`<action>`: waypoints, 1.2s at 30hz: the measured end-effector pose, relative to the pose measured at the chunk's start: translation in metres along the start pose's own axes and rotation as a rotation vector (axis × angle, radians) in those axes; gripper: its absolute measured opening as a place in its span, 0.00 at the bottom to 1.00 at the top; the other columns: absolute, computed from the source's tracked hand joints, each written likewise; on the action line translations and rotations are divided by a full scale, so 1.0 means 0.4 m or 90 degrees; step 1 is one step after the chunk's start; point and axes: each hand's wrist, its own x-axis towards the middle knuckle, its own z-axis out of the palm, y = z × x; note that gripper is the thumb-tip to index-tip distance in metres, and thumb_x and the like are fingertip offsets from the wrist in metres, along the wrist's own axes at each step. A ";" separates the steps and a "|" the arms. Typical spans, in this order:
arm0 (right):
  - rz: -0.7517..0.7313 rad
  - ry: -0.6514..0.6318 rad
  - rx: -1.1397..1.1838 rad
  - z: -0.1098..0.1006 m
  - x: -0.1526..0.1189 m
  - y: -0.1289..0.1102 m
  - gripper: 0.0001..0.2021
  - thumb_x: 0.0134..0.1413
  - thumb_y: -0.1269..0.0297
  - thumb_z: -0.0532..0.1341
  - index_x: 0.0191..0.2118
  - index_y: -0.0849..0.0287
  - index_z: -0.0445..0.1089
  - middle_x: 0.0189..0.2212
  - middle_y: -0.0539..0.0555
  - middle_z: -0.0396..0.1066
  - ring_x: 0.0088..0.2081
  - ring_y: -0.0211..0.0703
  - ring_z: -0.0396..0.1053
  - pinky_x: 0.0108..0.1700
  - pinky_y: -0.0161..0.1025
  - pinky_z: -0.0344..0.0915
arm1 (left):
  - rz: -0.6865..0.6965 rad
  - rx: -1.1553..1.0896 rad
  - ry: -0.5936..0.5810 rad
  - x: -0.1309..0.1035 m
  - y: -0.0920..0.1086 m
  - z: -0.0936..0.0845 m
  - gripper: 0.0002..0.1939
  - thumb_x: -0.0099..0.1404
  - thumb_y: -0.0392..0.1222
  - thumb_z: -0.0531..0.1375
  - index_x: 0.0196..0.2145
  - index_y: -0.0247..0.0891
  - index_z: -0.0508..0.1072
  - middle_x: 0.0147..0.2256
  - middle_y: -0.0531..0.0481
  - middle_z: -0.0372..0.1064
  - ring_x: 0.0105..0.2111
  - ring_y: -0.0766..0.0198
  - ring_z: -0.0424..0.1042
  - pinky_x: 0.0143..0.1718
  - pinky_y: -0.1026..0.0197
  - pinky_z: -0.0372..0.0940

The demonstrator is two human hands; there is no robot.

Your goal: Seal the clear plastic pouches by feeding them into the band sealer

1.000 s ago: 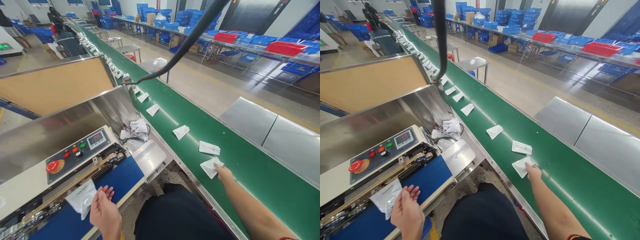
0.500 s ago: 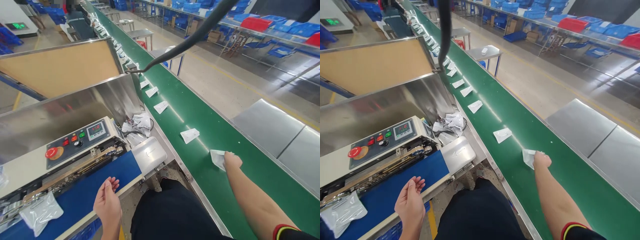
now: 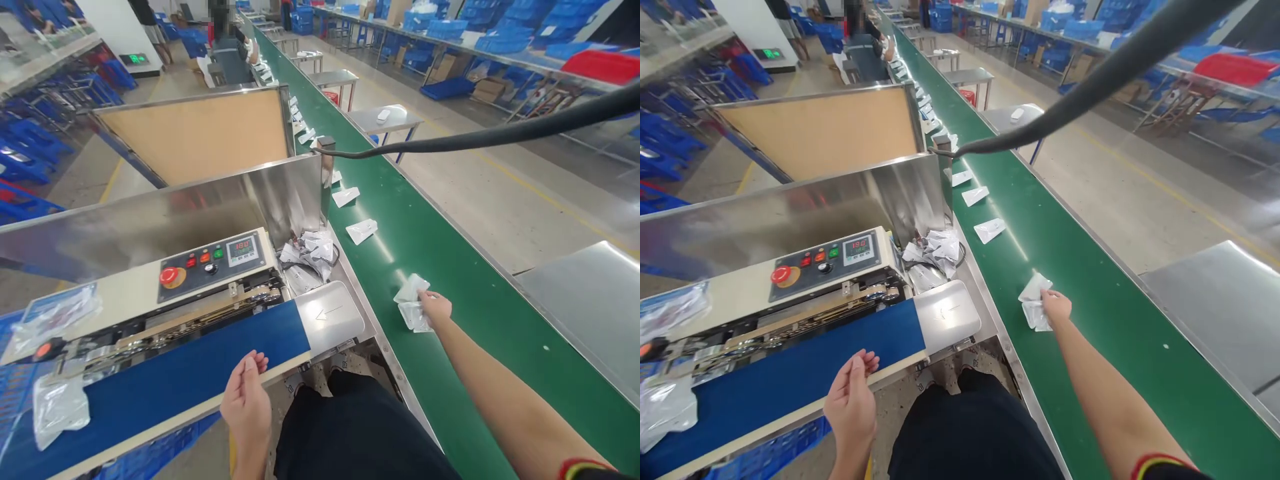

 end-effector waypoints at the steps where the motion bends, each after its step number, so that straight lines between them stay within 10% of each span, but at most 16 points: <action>1: -0.040 -0.018 -0.013 -0.004 -0.026 -0.026 0.18 0.47 0.49 0.74 0.33 0.60 0.77 0.21 0.50 0.68 0.23 0.39 0.61 0.26 0.37 0.61 | 0.018 0.010 -0.024 -0.004 0.008 0.004 0.27 0.65 0.63 0.68 0.45 0.33 0.83 0.41 0.38 0.83 0.38 0.50 0.83 0.46 0.45 0.80; 8: -0.400 -0.326 -0.038 -0.009 -0.389 -0.265 0.25 0.49 0.36 0.70 0.28 0.57 0.76 0.24 0.51 0.69 0.24 0.39 0.60 0.27 0.37 0.58 | 0.193 0.072 -0.301 -0.019 0.068 0.147 0.24 0.68 0.60 0.67 0.51 0.40 0.85 0.54 0.35 0.81 0.55 0.42 0.79 0.61 0.44 0.71; 13: -0.373 -0.579 -0.016 0.061 -0.592 -0.335 0.25 0.47 0.38 0.73 0.25 0.57 0.72 0.22 0.50 0.67 0.24 0.38 0.59 0.27 0.36 0.57 | 0.156 -0.020 -0.387 0.002 0.076 0.219 0.29 0.68 0.62 0.66 0.55 0.37 0.84 0.53 0.36 0.82 0.56 0.41 0.77 0.61 0.47 0.69; 17: -0.192 -0.695 0.021 0.124 -0.601 -0.303 0.26 0.41 0.40 0.77 0.27 0.55 0.69 0.17 0.44 0.59 0.20 0.34 0.52 0.23 0.34 0.50 | 0.056 -0.048 -0.346 0.038 0.033 0.214 0.32 0.68 0.69 0.63 0.35 0.34 0.86 0.30 0.44 0.79 0.33 0.54 0.75 0.37 0.58 0.71; 22: -0.024 -0.702 0.059 0.195 -0.555 -0.294 0.26 0.37 0.46 0.80 0.27 0.55 0.67 0.22 0.48 0.70 0.22 0.37 0.62 0.25 0.35 0.58 | -0.203 -0.150 -0.271 0.100 -0.002 0.243 0.34 0.49 0.69 0.75 0.31 0.30 0.85 0.28 0.43 0.78 0.29 0.58 0.73 0.33 0.59 0.69; 30: -0.062 -0.637 -0.062 0.309 -0.570 -0.381 0.22 0.38 0.58 0.80 0.21 0.56 0.65 0.18 0.46 0.64 0.23 0.36 0.60 0.27 0.35 0.58 | -0.274 -0.201 -0.182 0.152 0.005 0.257 0.29 0.41 0.60 0.80 0.29 0.30 0.83 0.27 0.42 0.78 0.26 0.58 0.76 0.30 0.57 0.69; 36: -0.131 -0.662 -0.095 0.336 -0.613 -0.395 0.17 0.43 0.57 0.76 0.20 0.57 0.69 0.19 0.50 0.67 0.25 0.39 0.63 0.29 0.36 0.60 | -0.216 -0.178 -0.136 0.178 -0.010 0.167 0.30 0.48 0.64 0.77 0.33 0.31 0.83 0.33 0.38 0.81 0.34 0.51 0.80 0.33 0.56 0.72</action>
